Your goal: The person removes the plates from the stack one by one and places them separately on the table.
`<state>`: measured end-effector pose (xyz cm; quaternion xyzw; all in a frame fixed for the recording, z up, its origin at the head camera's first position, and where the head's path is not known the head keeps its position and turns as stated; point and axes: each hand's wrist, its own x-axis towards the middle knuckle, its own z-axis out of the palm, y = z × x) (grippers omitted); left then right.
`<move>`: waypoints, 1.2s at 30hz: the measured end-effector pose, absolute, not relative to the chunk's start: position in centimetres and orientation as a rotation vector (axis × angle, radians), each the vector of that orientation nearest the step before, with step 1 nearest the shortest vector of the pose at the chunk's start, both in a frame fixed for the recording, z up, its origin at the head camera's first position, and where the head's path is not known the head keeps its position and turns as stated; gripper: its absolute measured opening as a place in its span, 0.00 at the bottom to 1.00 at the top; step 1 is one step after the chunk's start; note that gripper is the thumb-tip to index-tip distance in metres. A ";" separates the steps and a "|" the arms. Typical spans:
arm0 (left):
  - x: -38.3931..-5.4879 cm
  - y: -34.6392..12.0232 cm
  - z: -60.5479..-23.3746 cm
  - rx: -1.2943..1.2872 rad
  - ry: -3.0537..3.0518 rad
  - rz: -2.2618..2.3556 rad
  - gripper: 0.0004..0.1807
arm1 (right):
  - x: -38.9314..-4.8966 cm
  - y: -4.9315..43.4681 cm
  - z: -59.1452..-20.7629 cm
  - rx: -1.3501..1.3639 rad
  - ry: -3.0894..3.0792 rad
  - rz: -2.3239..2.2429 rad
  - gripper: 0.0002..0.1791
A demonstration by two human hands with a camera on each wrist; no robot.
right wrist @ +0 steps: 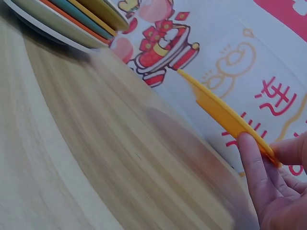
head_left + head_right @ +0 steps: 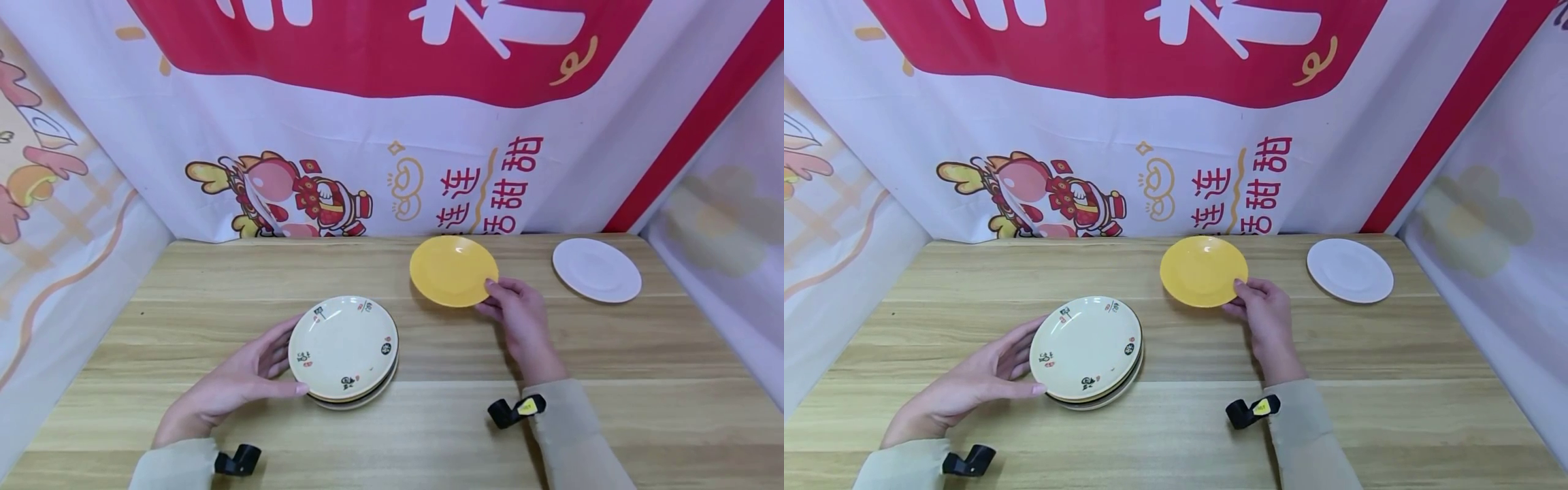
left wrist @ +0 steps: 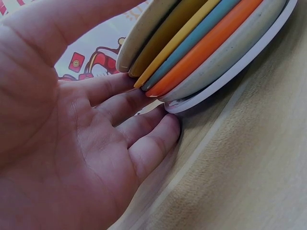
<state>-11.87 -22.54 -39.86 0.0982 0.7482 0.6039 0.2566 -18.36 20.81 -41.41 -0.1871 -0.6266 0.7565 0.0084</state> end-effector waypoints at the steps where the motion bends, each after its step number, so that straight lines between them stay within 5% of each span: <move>1: -11.9 -22.5 -39.8 0.261 2.029 1.637 0.61 | -18.4 21.1 -41.4 -0.604 -1.956 2.358 0.19; 10: -11.8 -22.6 -39.9 0.277 2.024 1.646 0.61 | -18.7 23.1 -41.9 -0.730 -1.947 2.318 0.27; 24: -11.9 -22.6 -39.8 0.272 2.022 1.646 0.60 | -19.0 24.7 -41.7 -0.910 -1.765 2.330 0.18; 36: -11.8 -22.5 -39.8 0.264 2.029 1.640 0.60 | -19.0 25.1 -41.5 -1.014 -1.862 2.217 0.29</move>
